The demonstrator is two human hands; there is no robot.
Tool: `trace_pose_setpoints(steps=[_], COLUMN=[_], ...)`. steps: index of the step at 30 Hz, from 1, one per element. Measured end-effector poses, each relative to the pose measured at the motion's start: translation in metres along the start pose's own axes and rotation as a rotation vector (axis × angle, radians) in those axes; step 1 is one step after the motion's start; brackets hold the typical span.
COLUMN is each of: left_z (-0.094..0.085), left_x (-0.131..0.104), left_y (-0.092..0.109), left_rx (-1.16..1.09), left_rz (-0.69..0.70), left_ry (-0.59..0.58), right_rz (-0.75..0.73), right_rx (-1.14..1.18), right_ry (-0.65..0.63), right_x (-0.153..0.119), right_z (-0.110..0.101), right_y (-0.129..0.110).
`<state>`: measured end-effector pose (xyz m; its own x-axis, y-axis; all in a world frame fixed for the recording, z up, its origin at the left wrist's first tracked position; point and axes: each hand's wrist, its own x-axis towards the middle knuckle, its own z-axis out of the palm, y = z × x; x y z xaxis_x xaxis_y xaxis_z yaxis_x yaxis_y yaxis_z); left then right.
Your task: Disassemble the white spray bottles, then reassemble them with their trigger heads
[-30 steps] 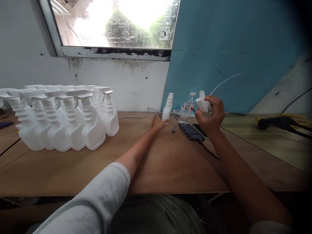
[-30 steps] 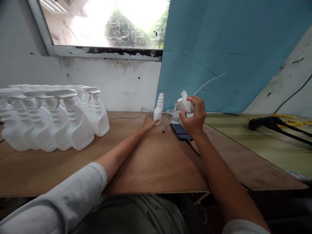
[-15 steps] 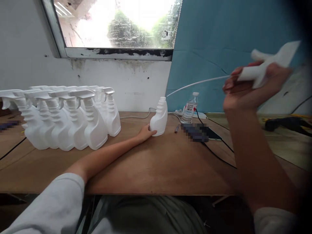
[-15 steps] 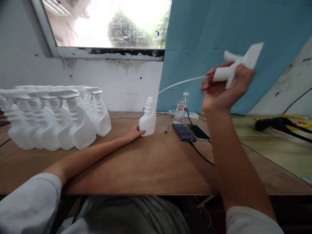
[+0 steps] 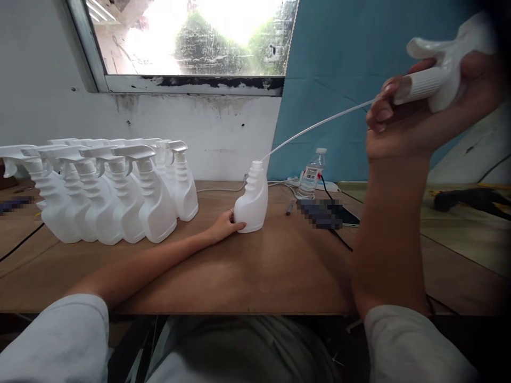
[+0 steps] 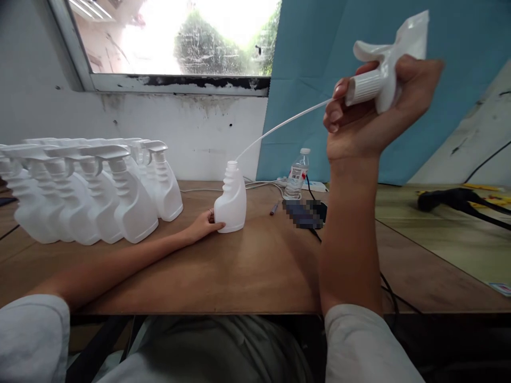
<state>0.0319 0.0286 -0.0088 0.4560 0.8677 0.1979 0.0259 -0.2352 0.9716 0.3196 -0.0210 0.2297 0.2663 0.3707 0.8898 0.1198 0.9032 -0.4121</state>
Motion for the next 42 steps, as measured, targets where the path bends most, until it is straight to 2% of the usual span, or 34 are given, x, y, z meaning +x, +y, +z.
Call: trace_pose_setpoints(steps=[3, 6, 12, 17, 20, 26, 29, 32, 34, 37, 42], left_z=[-0.001, 0.0, 0.002, 0.001, 0.001, 0.001, 0.001, 0.001, 0.0, -0.001, -0.001], left_x=[-0.001, -0.003, -0.008, -0.009, -0.008, -0.002, 0.002, 0.004, 0.005, 0.004, 0.002], left_y=[-0.001, 0.0, 0.006, 0.008, 0.007, 0.002, 0.001, 0.001, 0.001, 0.002, 0.004], left_rx=[0.018, 0.077, 0.142, 0.162, 0.127, 0.019, -0.004, 0.015, 0.029, 0.044, 0.051], left_rz=[0.025, 0.05, 0.098, 0.083, 0.06, 0.004, -0.028, -0.046, -0.046, -0.051, -0.06], left_ry=[-0.001, -0.002, -0.049, -0.072, -0.095, -0.094, -0.03, 0.056, 0.094, 0.141, 0.152], right_rz=[0.211, 0.289, 0.385, 0.422, 0.441, 0.571, 0.634, 0.727, 0.734, 0.677, 0.646], right_rx=[0.249, 0.231, 0.13, -0.207, -0.269, -0.017, 0.15, 0.356, 0.459, 0.541, 0.563], right_ry=[0.101, 0.018, -0.316, -0.75, -0.885, -0.833, -0.792, -0.694, -0.598, -0.526, -0.537], right_x=[-0.007, -0.013, -0.022, -0.038, -0.047, -0.056, -0.065, -0.08, -0.09, -0.101, -0.106], right_z=[0.016, 0.027, 0.039, 0.055, 0.069, 0.081, 0.086, 0.099, 0.108, 0.118, 0.117], right_y=[-0.018, -0.029, -0.016, -0.004, 0.007, 0.044, 0.065, 0.086, 0.098, 0.105, 0.104])
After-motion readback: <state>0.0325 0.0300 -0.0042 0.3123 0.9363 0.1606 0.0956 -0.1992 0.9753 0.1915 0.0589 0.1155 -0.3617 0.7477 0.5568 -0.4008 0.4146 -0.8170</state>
